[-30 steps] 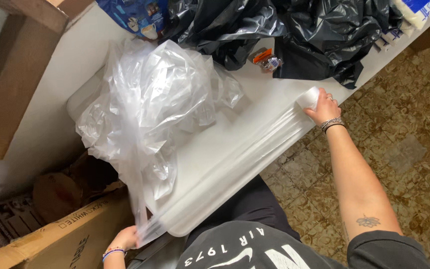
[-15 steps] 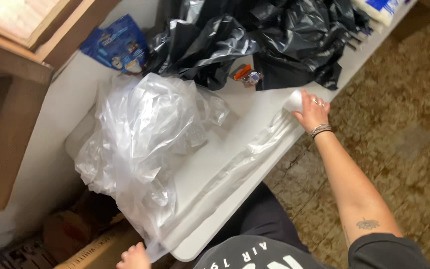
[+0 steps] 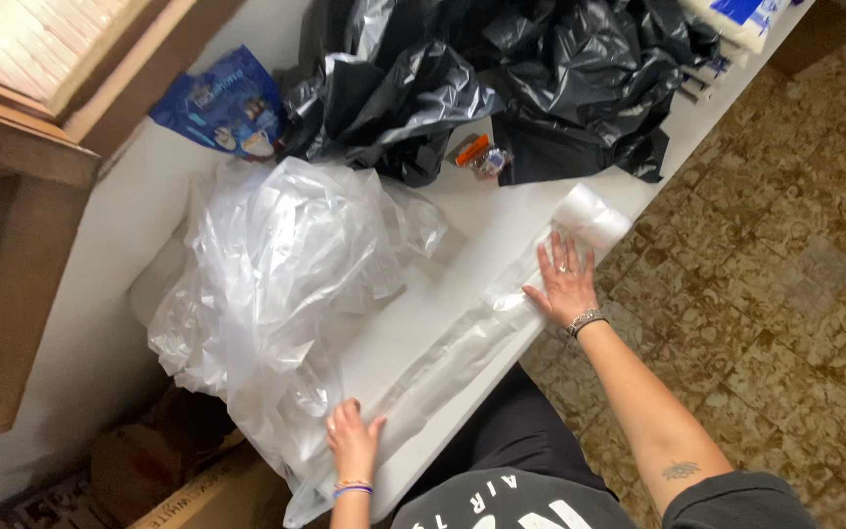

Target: The person unrolls a clear plastic bag from a roll on a table, smoothing it out by hand.

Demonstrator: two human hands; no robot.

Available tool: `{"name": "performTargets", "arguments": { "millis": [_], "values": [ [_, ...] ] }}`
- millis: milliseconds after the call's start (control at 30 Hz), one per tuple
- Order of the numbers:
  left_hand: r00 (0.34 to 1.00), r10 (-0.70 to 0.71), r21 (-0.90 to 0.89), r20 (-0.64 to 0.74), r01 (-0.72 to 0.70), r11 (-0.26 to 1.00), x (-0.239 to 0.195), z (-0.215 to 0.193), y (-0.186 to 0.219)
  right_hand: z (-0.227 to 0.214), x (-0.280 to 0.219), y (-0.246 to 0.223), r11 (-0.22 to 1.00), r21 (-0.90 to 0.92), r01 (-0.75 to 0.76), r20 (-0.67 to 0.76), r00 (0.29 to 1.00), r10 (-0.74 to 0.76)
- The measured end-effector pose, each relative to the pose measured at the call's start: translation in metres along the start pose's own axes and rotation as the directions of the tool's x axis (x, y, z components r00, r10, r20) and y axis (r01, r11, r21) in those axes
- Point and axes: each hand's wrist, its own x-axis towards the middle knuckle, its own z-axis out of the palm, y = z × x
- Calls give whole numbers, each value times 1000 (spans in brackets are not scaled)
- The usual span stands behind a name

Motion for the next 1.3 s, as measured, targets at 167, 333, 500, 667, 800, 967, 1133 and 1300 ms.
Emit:
{"name": "performTargets", "arguments": {
  "millis": [167, 333, 500, 667, 800, 967, 1133, 1300],
  "values": [
    [954, 142, -59, 265, -131, 990, 6, 7, -51, -53, -15, -49, 999, -33, 15, 288, 958, -5],
    [888, 148, -25, 435, -152, 988, 3, 4, -84, -62, -53, -123, 991, -46, 129, 546, 833, -83],
    [792, 15, -228, 611, 157, 961, -14, -19, -105, 8, -115, -192, 942, -32, 334, -194, 922, -334],
    [815, -14, -274, 580, 211, 938, -25, -23, -116, -12, -128, -206, 714, 99, 693, -153, 720, -677],
    [838, -14, -268, 546, 190, 944, -23, -13, -122, -22, -82, -151, 757, -222, 615, -308, 692, -653],
    [851, 14, -254, 526, 141, 957, -28, -14, -120, -59, -12, -34, 957, 212, -198, 331, 936, 120],
    [850, -9, -228, 526, 151, 962, -27, -15, -121, -43, -11, -58, 992, 99, 74, 194, 977, -92],
    [768, -24, -199, 640, 196, 960, -24, -22, -123, 22, -81, -156, 953, -75, 294, -96, 949, -300]
  ]
}}
